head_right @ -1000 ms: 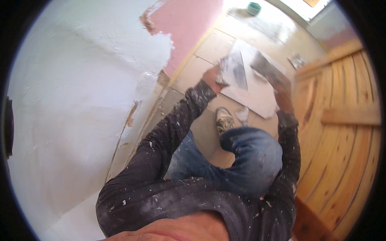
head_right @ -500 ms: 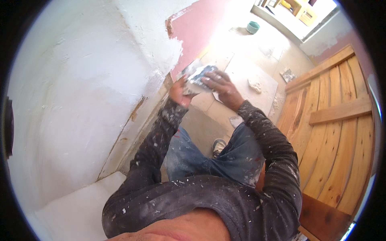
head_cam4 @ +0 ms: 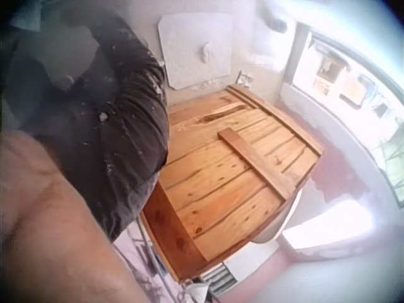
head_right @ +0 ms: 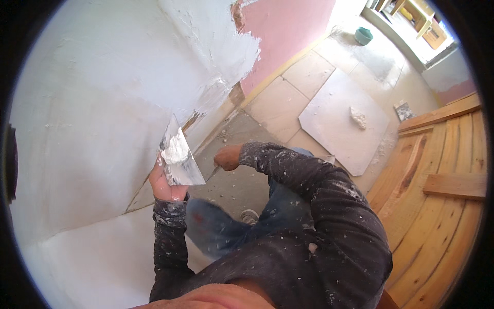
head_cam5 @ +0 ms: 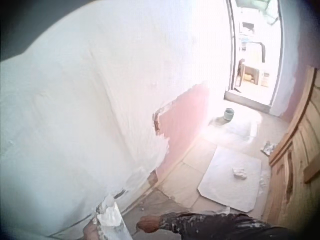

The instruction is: The person kneels on the floor and uses a trowel and hawk to apply white plaster to a wall corner and adjacent surface. The person repeatedly scoops plaster from the hawk and spreads it along the wall, smoothing the surface.

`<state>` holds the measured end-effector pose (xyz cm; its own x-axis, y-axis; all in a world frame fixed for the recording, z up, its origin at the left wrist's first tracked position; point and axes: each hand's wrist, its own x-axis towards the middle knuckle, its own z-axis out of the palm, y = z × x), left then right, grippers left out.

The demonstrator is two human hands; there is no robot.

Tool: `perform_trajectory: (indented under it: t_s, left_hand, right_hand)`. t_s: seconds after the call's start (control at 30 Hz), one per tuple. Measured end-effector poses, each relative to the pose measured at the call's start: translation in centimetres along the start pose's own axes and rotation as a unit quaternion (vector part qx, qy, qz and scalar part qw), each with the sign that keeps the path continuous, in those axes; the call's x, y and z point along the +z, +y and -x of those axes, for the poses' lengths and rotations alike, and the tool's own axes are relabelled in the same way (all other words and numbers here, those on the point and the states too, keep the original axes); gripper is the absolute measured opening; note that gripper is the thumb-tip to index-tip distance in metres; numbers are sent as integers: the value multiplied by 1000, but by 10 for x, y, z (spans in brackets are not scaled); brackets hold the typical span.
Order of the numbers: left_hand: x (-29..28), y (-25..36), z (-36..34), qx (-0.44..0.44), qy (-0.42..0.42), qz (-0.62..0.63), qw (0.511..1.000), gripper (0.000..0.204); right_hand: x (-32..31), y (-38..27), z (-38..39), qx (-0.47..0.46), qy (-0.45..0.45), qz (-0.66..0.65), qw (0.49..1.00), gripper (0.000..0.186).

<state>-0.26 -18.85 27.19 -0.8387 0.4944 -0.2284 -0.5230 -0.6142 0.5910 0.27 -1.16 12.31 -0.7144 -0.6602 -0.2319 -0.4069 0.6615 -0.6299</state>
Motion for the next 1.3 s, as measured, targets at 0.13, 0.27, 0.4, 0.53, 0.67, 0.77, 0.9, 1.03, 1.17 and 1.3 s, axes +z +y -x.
perform_trajectory:
  t_s: [0.13,0.27,0.4,0.53,0.67,0.77,0.9,1.03,1.17,1.3]
  left_hand:
    - [4,0,-11,12,-7,-10,1000,41]
    - [-14,-13,-25,31,-28,51,998,40]
    - [-35,-37,-43,58,-26,117,991,39]
    - [-47,-59,-53,-21,-62,134,989,38]
    - [-58,-65,-56,-45,-41,130,990,40]
    - [-62,-63,-52,-34,-39,125,991,42]
    - [-56,-59,-52,-32,-32,127,991,42]
    - [-55,-56,-49,-19,-37,134,990,42]
    - [-47,-59,-51,-18,-54,136,989,42]
    - [-45,-56,-44,-15,-56,143,988,41]
  right_hand:
    - [-14,-3,0,29,38,49,998,20]
    - [-41,23,44,197,180,67,961,22]
    - [-81,69,111,199,538,-27,819,25]
    - [-157,26,129,46,724,-253,640,29]
    - [-202,30,107,-115,799,-222,546,30]
    - [-213,55,83,-207,851,-224,427,28]
    - [-192,95,50,-134,748,-412,503,20]
    - [-202,69,61,-179,848,-243,435,14]
    - [-182,88,64,56,721,-333,606,18]
    - [-114,48,74,-50,767,-410,490,20]
